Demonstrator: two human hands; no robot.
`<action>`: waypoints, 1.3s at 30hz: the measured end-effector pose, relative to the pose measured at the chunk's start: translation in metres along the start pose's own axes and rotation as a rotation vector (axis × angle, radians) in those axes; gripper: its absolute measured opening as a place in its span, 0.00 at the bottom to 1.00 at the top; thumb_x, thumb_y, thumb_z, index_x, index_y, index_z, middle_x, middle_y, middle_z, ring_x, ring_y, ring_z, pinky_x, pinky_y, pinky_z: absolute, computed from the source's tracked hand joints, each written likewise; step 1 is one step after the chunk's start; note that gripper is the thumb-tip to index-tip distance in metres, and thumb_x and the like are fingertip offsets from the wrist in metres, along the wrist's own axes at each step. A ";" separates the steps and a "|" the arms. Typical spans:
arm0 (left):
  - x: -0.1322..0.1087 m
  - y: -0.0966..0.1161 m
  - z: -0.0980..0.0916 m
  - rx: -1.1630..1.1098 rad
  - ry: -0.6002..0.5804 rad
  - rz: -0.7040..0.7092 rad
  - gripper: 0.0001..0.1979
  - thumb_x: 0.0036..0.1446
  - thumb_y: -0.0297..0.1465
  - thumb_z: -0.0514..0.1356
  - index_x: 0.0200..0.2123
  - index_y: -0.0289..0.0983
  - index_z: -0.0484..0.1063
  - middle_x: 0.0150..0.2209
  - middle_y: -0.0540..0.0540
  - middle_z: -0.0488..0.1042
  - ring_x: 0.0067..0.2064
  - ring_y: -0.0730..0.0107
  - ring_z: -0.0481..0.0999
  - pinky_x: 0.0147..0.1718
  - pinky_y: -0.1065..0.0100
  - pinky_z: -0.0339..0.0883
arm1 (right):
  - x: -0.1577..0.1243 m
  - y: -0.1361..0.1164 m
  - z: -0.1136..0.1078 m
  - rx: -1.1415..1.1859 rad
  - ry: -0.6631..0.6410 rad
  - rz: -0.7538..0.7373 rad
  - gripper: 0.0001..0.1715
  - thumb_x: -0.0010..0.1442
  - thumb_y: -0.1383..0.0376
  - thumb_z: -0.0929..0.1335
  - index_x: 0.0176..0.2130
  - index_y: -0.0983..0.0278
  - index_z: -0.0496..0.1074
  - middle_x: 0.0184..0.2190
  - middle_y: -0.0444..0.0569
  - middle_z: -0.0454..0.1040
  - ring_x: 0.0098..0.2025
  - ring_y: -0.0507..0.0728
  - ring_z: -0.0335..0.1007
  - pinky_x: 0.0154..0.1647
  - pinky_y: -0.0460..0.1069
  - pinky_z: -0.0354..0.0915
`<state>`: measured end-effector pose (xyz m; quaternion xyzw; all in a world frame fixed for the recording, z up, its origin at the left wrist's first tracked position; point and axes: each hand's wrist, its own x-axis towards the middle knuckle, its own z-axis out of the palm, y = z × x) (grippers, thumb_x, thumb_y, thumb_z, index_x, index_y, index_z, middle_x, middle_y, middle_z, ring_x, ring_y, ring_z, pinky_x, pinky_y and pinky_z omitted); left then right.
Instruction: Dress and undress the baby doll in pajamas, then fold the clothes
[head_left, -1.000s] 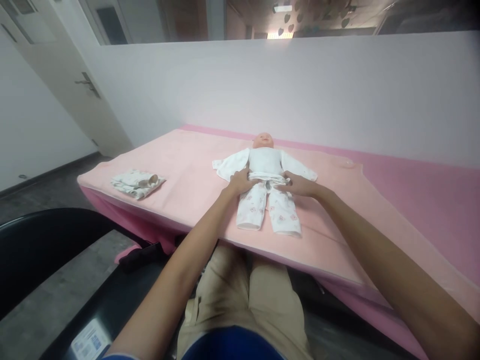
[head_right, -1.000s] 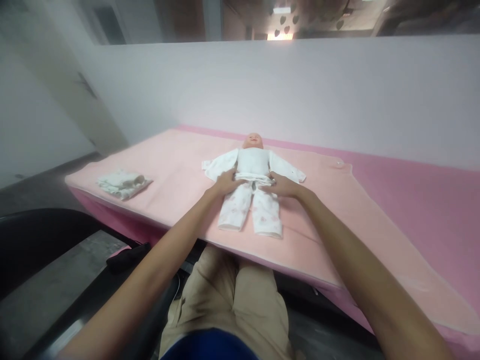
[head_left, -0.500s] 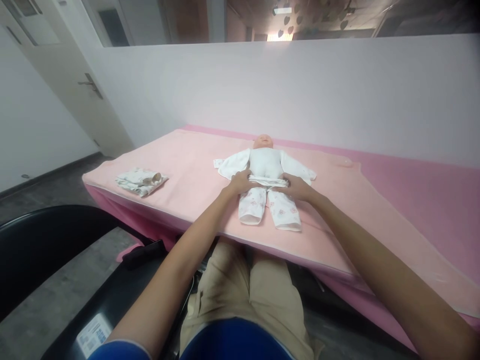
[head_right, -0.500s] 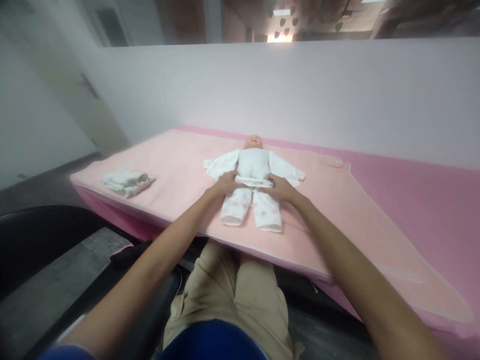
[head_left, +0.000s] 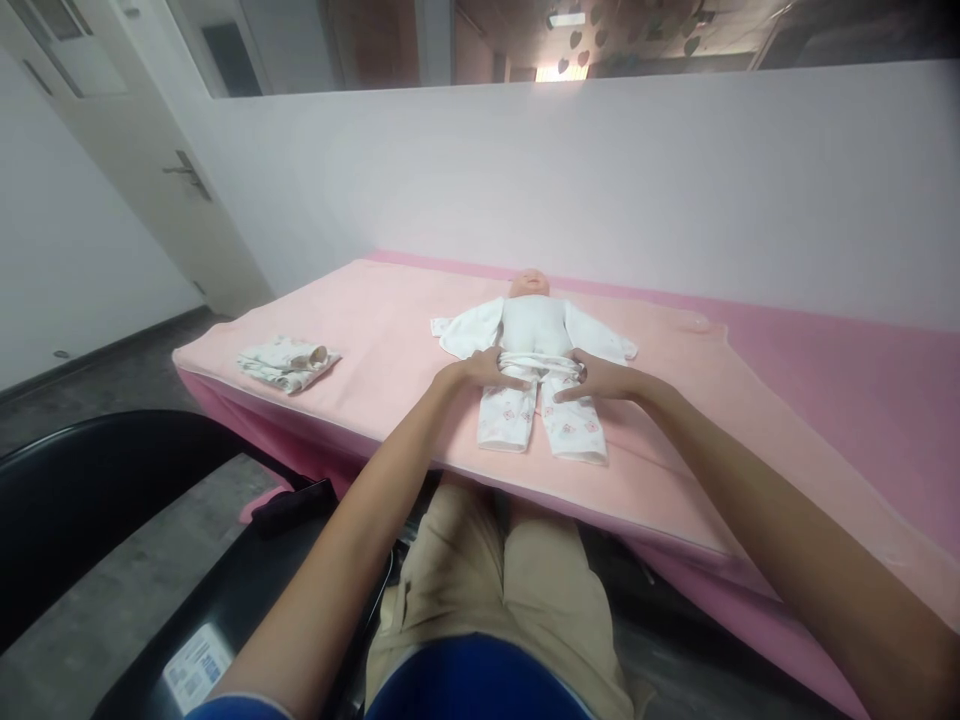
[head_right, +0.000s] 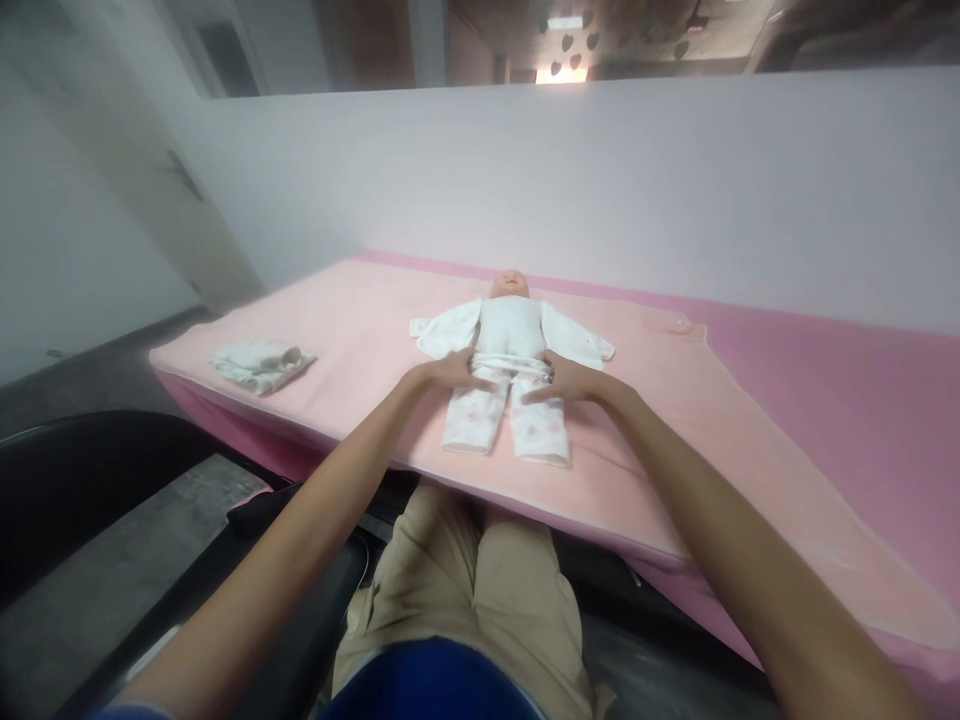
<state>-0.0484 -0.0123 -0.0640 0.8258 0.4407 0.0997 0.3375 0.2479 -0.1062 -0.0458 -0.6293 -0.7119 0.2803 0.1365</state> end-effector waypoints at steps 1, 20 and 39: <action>0.000 0.001 -0.001 0.007 -0.009 0.001 0.54 0.36 0.55 0.76 0.66 0.43 0.67 0.67 0.34 0.73 0.64 0.39 0.74 0.56 0.54 0.72 | 0.000 -0.001 0.001 -0.002 0.002 0.010 0.46 0.42 0.36 0.82 0.48 0.57 0.68 0.39 0.47 0.75 0.41 0.64 0.72 0.37 0.54 0.66; -0.018 0.030 0.006 0.150 0.042 0.019 0.44 0.43 0.59 0.74 0.56 0.43 0.64 0.56 0.39 0.78 0.54 0.46 0.79 0.47 0.58 0.71 | -0.020 -0.016 -0.006 -0.098 -0.095 0.034 0.49 0.40 0.35 0.81 0.49 0.58 0.68 0.47 0.51 0.76 0.46 0.66 0.72 0.41 0.54 0.66; -0.053 0.042 -0.003 0.171 -0.076 0.045 0.60 0.33 0.54 0.76 0.68 0.44 0.56 0.63 0.35 0.69 0.62 0.40 0.70 0.54 0.52 0.72 | -0.024 -0.006 -0.012 -0.156 -0.168 0.062 0.70 0.37 0.38 0.83 0.68 0.58 0.61 0.65 0.61 0.71 0.60 0.75 0.73 0.53 0.61 0.73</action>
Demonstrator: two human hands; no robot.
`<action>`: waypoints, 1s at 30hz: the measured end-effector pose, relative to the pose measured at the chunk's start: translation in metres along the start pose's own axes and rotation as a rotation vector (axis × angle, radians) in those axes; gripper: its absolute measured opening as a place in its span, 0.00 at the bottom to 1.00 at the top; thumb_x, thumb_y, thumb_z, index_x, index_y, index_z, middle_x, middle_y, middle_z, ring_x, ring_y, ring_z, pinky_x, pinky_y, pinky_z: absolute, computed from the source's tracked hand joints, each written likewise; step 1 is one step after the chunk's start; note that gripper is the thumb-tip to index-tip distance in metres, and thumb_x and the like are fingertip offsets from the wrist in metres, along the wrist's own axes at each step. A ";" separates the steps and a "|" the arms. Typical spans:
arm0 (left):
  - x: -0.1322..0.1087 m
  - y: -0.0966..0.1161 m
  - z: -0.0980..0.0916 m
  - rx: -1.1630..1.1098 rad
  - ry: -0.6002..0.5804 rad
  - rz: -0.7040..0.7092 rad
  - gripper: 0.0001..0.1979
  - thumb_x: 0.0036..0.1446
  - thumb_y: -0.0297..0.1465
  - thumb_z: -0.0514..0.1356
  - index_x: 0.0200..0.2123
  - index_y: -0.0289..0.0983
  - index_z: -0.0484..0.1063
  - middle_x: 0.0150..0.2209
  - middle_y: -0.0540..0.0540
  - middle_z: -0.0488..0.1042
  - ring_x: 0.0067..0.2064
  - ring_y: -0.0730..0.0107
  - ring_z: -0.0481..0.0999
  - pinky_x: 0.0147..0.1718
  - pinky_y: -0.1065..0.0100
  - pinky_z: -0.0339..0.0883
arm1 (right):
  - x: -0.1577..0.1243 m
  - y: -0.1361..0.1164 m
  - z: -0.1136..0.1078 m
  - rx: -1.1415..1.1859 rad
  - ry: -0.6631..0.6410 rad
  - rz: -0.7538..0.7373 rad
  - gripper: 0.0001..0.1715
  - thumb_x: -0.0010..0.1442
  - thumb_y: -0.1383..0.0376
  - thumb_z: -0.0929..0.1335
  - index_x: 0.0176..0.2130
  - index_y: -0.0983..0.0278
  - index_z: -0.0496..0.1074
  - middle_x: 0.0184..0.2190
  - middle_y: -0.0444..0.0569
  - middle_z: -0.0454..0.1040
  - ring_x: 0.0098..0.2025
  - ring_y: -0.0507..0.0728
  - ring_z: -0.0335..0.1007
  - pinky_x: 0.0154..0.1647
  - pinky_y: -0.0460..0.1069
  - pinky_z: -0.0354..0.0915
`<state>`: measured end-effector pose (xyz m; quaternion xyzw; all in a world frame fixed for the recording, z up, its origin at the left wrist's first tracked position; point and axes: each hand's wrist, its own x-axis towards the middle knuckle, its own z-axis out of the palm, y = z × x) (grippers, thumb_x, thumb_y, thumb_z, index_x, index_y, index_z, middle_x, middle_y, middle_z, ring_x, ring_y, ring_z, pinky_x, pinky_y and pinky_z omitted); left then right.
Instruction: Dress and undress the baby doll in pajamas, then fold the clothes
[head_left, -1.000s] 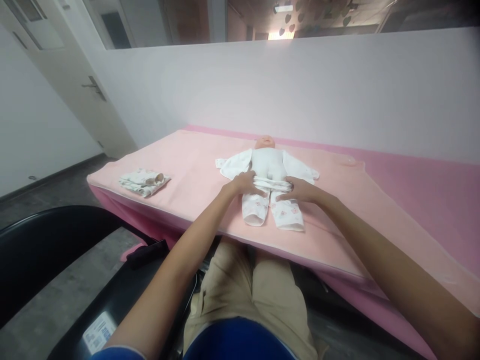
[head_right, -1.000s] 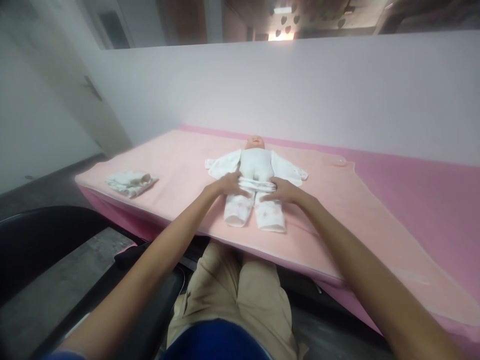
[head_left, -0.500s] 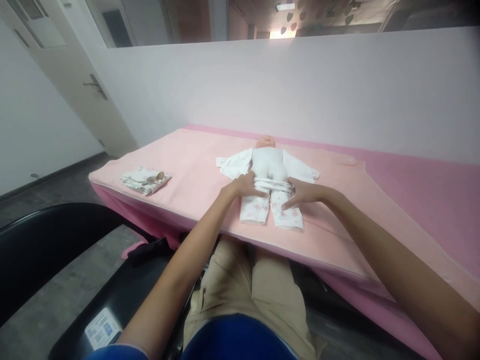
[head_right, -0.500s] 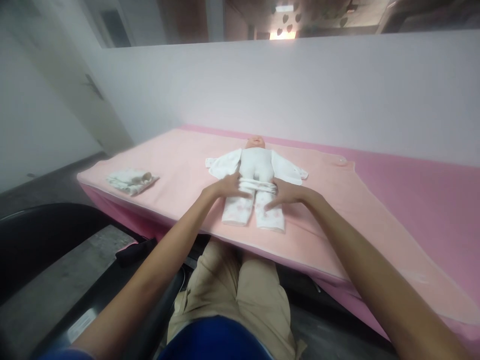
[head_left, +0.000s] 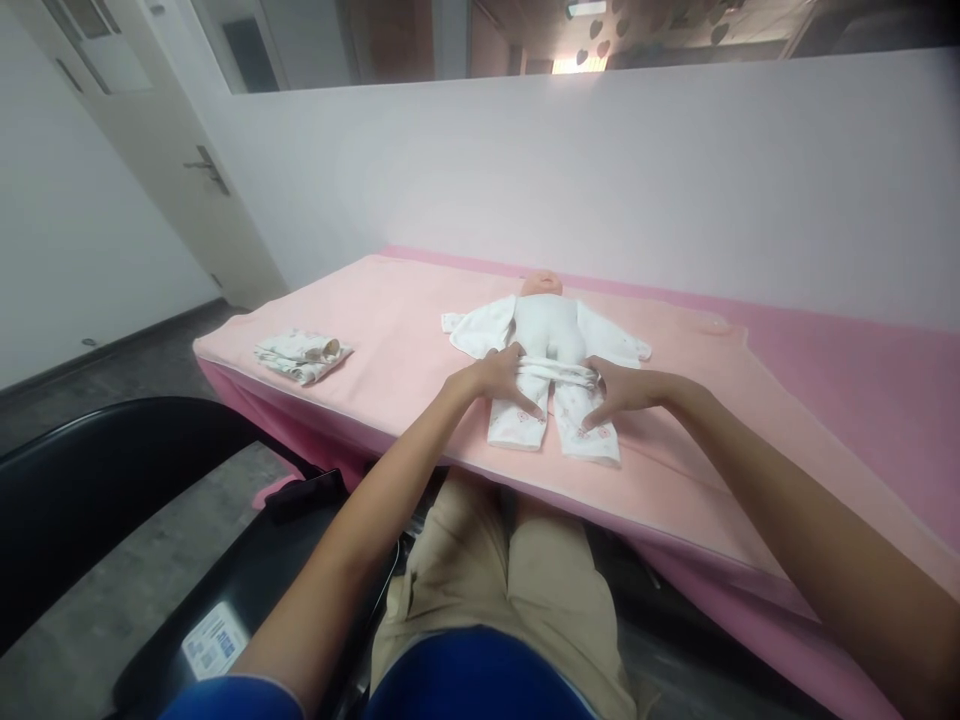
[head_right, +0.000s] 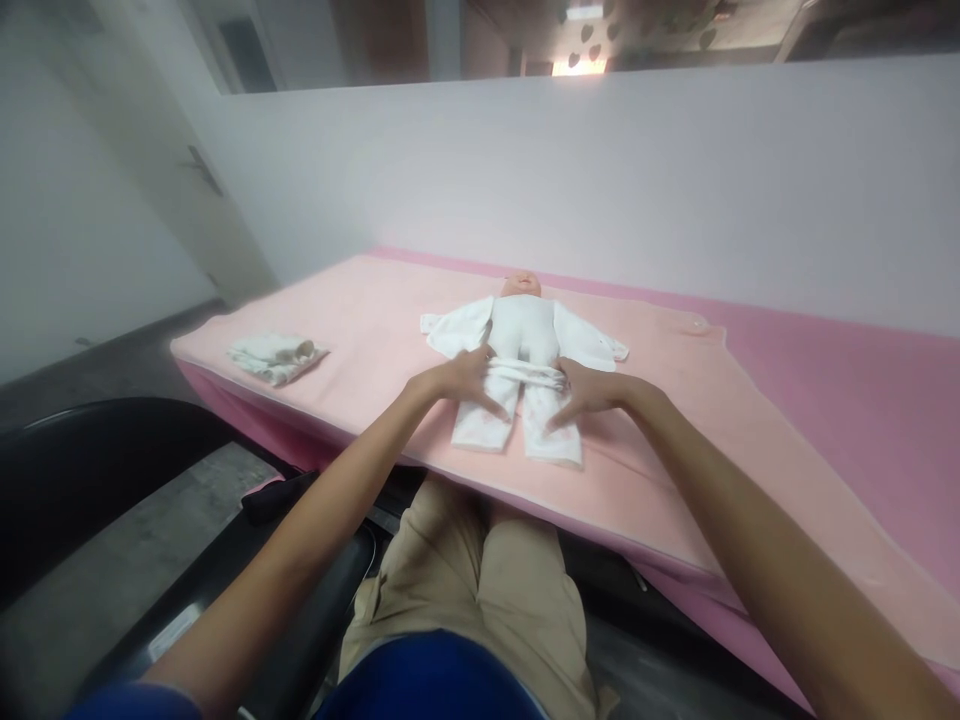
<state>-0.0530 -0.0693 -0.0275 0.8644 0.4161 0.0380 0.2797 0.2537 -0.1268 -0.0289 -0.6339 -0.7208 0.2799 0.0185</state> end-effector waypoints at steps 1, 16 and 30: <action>-0.001 0.000 0.000 -0.002 0.015 0.009 0.59 0.33 0.54 0.76 0.67 0.44 0.56 0.62 0.36 0.69 0.62 0.40 0.70 0.54 0.52 0.72 | 0.000 -0.001 0.000 -0.004 0.014 0.004 0.67 0.36 0.38 0.83 0.66 0.58 0.63 0.63 0.60 0.72 0.59 0.75 0.73 0.51 0.60 0.73; -0.016 0.012 0.002 0.037 0.024 0.084 0.35 0.43 0.56 0.73 0.44 0.43 0.64 0.47 0.44 0.78 0.47 0.50 0.78 0.39 0.60 0.65 | -0.021 -0.020 0.009 -0.014 0.171 -0.112 0.45 0.39 0.34 0.81 0.41 0.59 0.68 0.42 0.51 0.73 0.41 0.64 0.68 0.37 0.52 0.57; -0.019 0.010 0.012 0.136 -0.017 0.083 0.43 0.35 0.54 0.77 0.47 0.43 0.59 0.53 0.41 0.73 0.58 0.41 0.73 0.48 0.53 0.72 | -0.030 -0.018 0.006 -0.035 0.020 -0.068 0.58 0.34 0.40 0.83 0.57 0.55 0.67 0.54 0.52 0.75 0.52 0.71 0.74 0.46 0.58 0.71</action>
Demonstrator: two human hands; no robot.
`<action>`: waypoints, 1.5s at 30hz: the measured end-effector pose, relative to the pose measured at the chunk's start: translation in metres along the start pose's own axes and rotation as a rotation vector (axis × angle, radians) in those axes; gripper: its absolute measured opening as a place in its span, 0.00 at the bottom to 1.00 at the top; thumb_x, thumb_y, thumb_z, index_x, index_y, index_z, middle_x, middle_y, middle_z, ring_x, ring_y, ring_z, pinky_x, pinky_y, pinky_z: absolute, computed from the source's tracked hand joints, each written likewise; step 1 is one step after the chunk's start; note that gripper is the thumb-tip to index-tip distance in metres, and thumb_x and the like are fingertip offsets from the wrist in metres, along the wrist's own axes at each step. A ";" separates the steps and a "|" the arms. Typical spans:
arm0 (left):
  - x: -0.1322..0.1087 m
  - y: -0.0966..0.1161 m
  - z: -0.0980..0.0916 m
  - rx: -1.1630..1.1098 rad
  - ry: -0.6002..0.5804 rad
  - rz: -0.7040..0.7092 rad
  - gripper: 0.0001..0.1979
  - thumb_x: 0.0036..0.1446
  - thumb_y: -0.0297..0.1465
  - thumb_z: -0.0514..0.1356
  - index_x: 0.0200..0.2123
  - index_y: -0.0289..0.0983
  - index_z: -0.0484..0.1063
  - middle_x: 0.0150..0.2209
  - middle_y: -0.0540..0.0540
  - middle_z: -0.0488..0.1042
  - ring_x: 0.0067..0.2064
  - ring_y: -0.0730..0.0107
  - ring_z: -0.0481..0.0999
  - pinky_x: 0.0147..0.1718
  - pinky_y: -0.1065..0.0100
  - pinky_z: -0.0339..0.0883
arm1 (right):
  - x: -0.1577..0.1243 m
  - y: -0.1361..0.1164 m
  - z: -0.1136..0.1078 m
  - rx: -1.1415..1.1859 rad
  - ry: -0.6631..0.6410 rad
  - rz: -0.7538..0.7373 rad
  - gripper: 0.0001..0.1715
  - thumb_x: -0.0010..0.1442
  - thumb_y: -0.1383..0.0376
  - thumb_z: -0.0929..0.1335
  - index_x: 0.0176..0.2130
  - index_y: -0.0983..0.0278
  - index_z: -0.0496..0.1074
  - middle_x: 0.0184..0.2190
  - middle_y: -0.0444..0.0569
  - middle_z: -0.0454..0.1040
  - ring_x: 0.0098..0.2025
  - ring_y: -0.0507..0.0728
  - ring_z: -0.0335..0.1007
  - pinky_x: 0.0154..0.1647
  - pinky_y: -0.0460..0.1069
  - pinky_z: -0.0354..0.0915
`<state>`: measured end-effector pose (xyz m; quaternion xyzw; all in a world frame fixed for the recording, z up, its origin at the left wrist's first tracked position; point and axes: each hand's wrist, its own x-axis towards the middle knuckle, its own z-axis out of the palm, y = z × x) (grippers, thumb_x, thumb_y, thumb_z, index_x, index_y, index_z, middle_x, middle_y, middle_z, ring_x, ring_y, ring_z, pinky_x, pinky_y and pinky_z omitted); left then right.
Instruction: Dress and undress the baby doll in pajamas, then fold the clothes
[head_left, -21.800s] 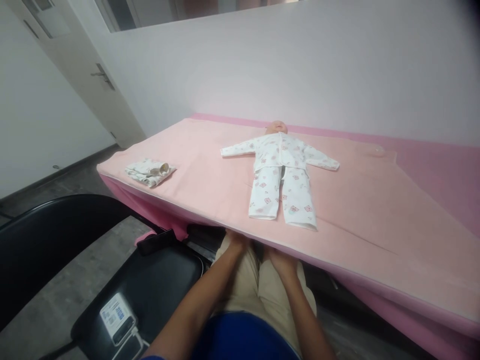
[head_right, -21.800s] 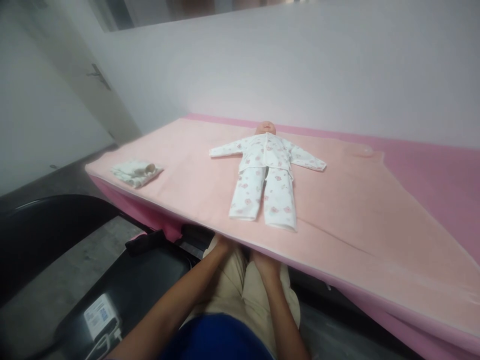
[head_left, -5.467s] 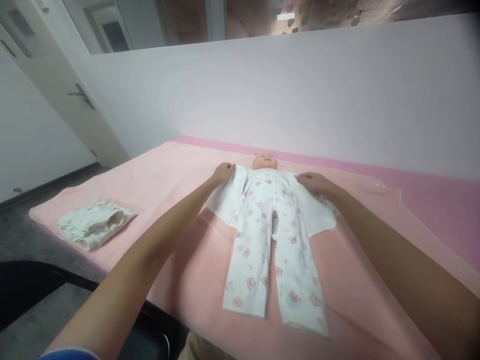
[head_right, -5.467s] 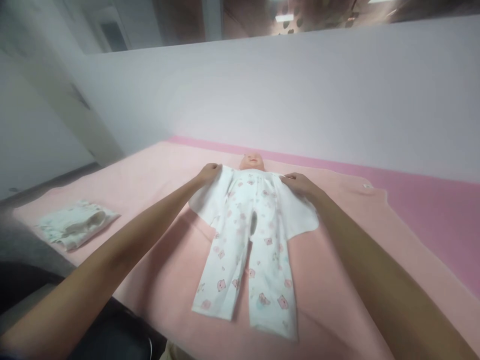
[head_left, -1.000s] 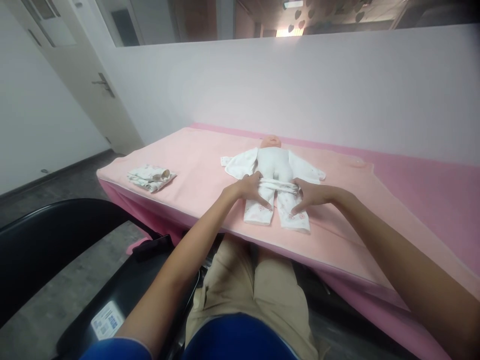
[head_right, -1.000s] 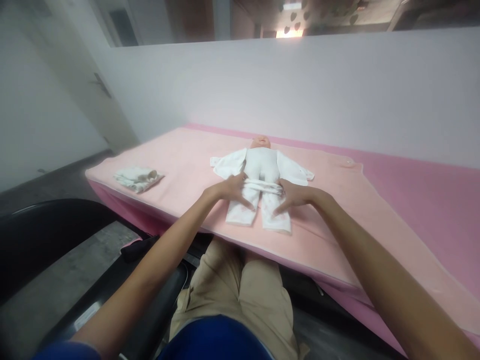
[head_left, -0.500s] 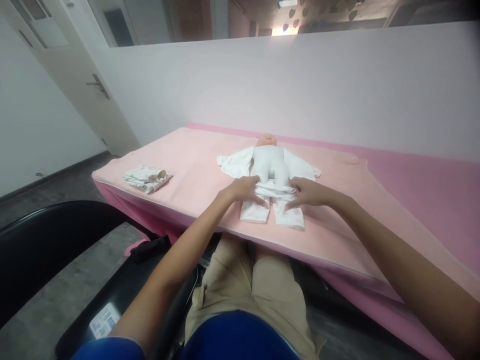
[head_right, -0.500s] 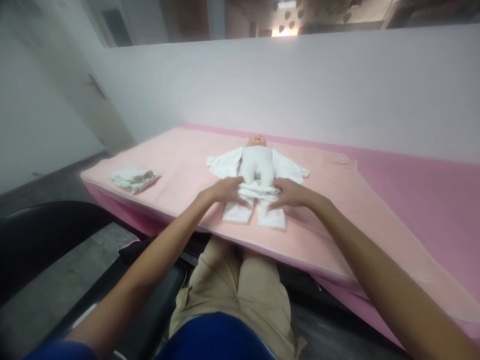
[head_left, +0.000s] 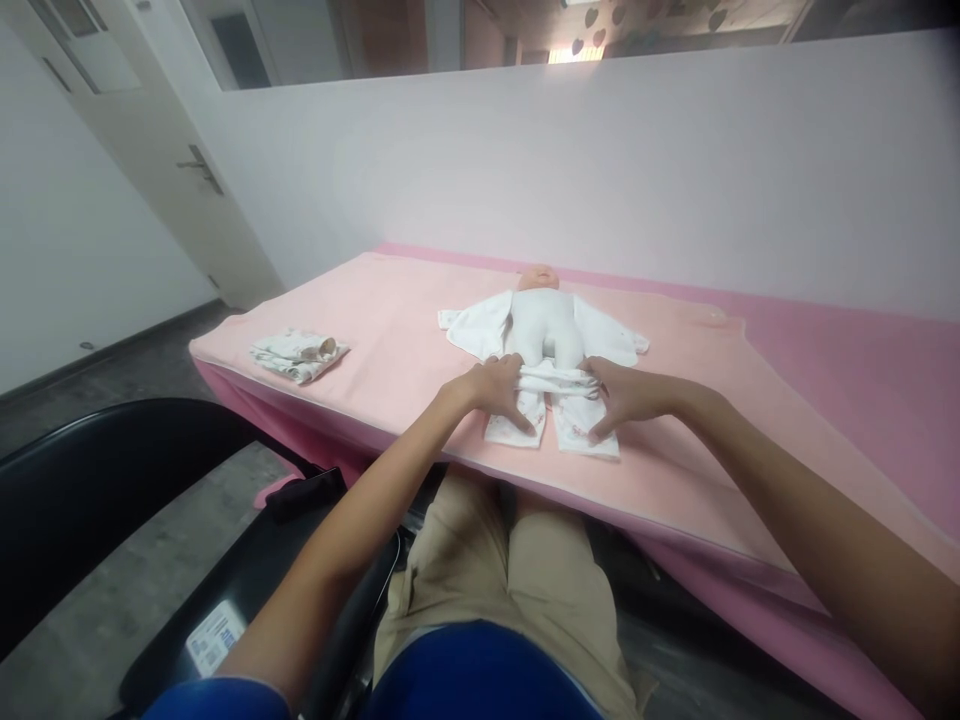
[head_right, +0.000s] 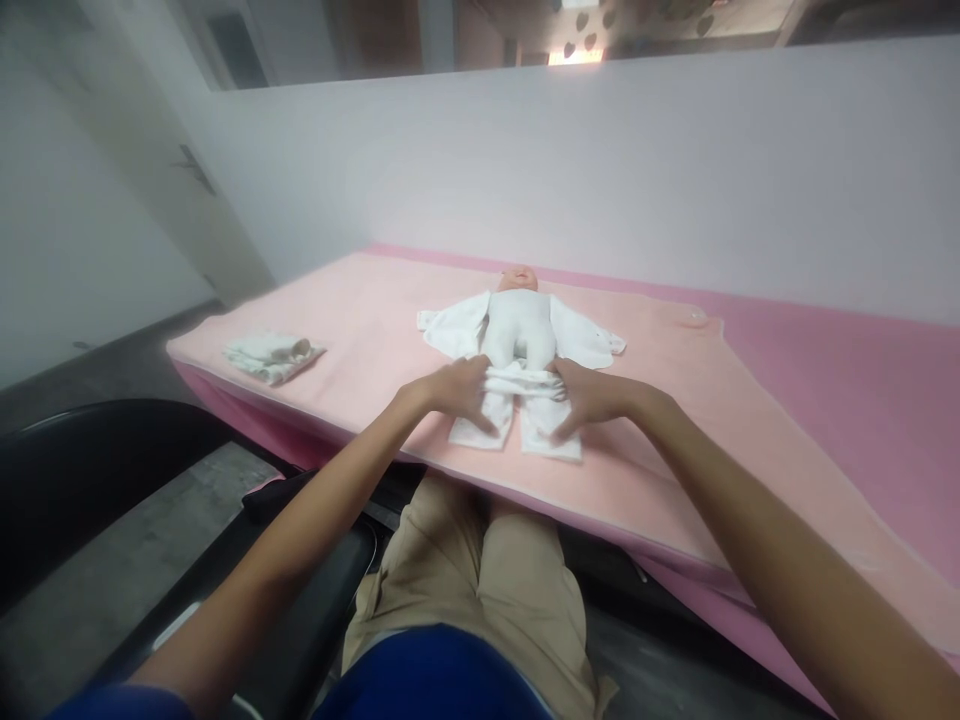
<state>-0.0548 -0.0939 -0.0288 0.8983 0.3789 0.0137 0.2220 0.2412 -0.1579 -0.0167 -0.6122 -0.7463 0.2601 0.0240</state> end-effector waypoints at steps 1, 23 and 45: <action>-0.001 0.001 0.001 -0.010 0.008 0.003 0.43 0.35 0.54 0.77 0.47 0.43 0.59 0.53 0.41 0.73 0.58 0.41 0.72 0.48 0.52 0.72 | 0.000 -0.002 0.000 -0.003 -0.001 0.001 0.56 0.34 0.41 0.83 0.56 0.55 0.67 0.53 0.52 0.75 0.51 0.70 0.74 0.45 0.58 0.71; -0.027 0.006 0.025 0.071 0.213 0.105 0.31 0.49 0.51 0.75 0.43 0.42 0.65 0.46 0.44 0.78 0.52 0.46 0.76 0.47 0.58 0.65 | -0.027 -0.025 0.031 -0.055 0.171 0.035 0.34 0.46 0.44 0.79 0.43 0.58 0.67 0.38 0.49 0.79 0.39 0.65 0.74 0.36 0.52 0.59; -0.049 0.012 0.083 0.131 0.685 0.099 0.08 0.71 0.31 0.56 0.36 0.42 0.69 0.36 0.44 0.80 0.40 0.56 0.75 0.39 0.58 0.65 | -0.052 -0.042 0.129 -0.314 0.934 -0.206 0.06 0.70 0.65 0.66 0.38 0.57 0.71 0.30 0.52 0.74 0.35 0.65 0.66 0.37 0.56 0.57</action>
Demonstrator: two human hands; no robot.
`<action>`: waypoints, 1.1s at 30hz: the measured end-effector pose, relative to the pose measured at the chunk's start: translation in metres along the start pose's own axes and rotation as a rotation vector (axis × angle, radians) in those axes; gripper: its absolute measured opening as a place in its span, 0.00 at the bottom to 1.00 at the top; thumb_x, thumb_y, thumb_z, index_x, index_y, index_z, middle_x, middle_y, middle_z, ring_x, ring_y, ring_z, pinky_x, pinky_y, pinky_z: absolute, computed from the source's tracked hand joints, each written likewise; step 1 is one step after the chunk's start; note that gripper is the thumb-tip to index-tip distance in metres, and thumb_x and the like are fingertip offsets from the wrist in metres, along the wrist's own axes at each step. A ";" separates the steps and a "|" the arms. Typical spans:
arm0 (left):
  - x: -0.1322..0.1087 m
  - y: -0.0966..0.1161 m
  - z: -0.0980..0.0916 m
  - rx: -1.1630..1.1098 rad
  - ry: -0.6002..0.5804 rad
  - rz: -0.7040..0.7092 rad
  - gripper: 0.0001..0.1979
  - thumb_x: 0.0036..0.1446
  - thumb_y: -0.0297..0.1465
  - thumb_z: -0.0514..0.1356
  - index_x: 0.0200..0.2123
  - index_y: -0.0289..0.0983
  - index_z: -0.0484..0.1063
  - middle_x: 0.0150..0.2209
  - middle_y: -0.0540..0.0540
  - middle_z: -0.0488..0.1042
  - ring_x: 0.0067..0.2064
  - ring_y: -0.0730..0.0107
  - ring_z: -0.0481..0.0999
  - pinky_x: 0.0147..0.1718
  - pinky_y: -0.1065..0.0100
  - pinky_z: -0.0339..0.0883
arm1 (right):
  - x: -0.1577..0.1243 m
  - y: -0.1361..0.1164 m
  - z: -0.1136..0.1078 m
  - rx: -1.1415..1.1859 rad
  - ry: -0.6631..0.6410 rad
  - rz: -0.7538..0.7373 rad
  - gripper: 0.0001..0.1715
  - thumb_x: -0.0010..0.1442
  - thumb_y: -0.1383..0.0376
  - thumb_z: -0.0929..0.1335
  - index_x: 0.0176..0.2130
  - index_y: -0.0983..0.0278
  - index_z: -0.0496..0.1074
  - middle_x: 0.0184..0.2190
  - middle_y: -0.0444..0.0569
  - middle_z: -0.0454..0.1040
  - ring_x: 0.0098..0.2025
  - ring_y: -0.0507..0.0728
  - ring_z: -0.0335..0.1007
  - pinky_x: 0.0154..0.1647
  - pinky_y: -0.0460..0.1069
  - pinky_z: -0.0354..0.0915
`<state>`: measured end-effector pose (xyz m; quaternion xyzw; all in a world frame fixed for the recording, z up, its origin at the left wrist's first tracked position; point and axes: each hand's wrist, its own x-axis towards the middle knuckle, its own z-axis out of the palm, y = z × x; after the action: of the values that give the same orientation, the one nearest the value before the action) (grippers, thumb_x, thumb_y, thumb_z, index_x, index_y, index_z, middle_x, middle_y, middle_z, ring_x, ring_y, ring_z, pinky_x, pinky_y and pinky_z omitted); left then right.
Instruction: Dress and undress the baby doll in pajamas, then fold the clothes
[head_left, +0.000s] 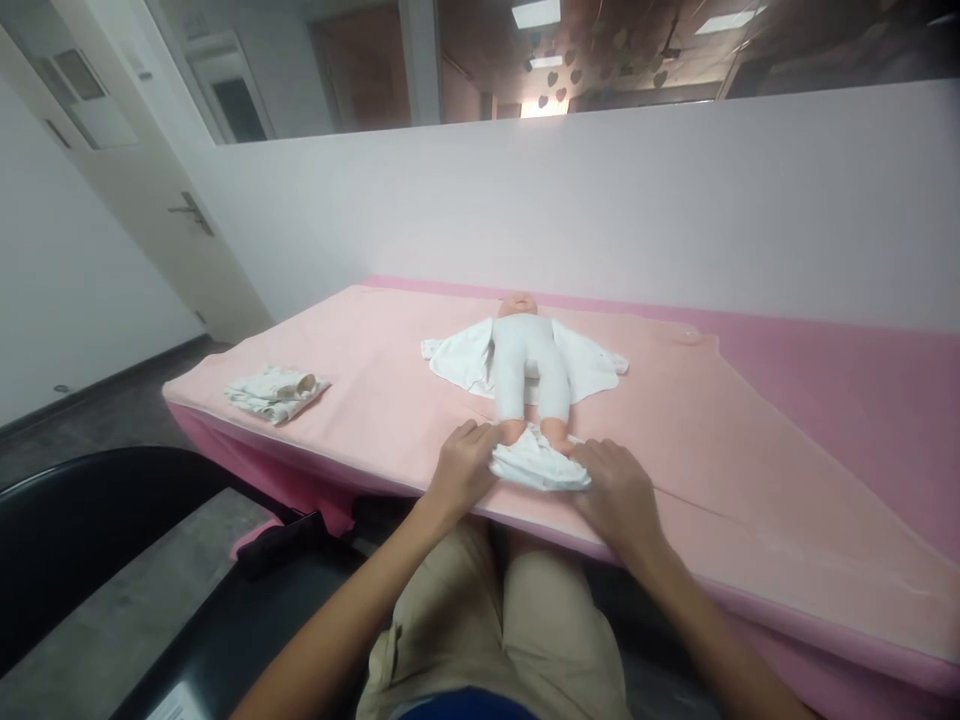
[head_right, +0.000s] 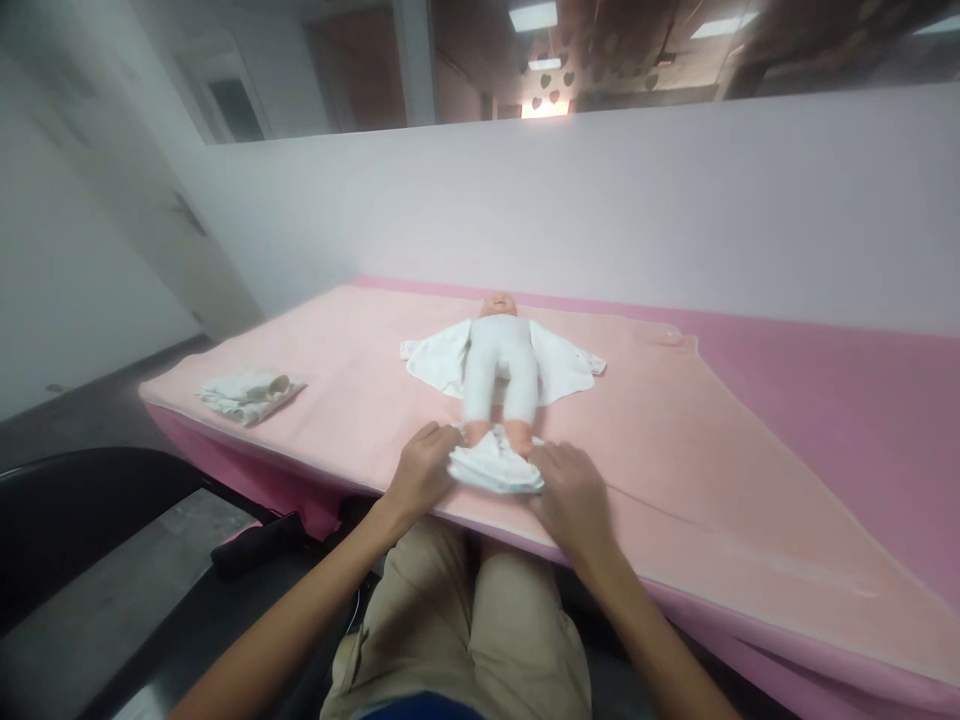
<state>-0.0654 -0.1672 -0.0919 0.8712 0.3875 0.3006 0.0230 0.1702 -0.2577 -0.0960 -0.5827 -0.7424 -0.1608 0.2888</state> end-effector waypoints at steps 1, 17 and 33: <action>-0.001 0.002 -0.002 -0.007 0.015 -0.006 0.09 0.71 0.30 0.55 0.35 0.43 0.68 0.34 0.45 0.80 0.39 0.56 0.74 0.37 0.58 0.65 | -0.002 -0.005 0.000 0.003 0.016 0.021 0.05 0.70 0.66 0.66 0.39 0.57 0.71 0.30 0.52 0.74 0.35 0.65 0.66 0.37 0.56 0.57; -0.040 0.042 -0.098 -0.247 -0.321 0.084 0.12 0.63 0.42 0.66 0.37 0.45 0.67 0.37 0.48 0.78 0.39 0.58 0.76 0.40 0.58 0.66 | -0.041 -0.058 -0.077 0.427 -0.214 0.274 0.13 0.62 0.58 0.73 0.33 0.53 0.65 0.30 0.48 0.75 0.32 0.64 0.72 0.27 0.56 0.64; 0.131 0.049 -0.237 -0.279 -0.180 0.309 0.22 0.73 0.52 0.53 0.43 0.40 0.73 0.40 0.43 0.77 0.38 0.62 0.73 0.35 0.62 0.63 | 0.153 -0.013 -0.229 0.146 -0.178 -0.010 0.24 0.73 0.44 0.64 0.41 0.58 0.77 0.38 0.52 0.80 0.35 0.61 0.72 0.35 0.54 0.61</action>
<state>-0.0933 -0.1571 0.1814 0.9319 0.2005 0.2722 0.1316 0.1893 -0.2745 0.1788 -0.5684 -0.7777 -0.0552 0.2628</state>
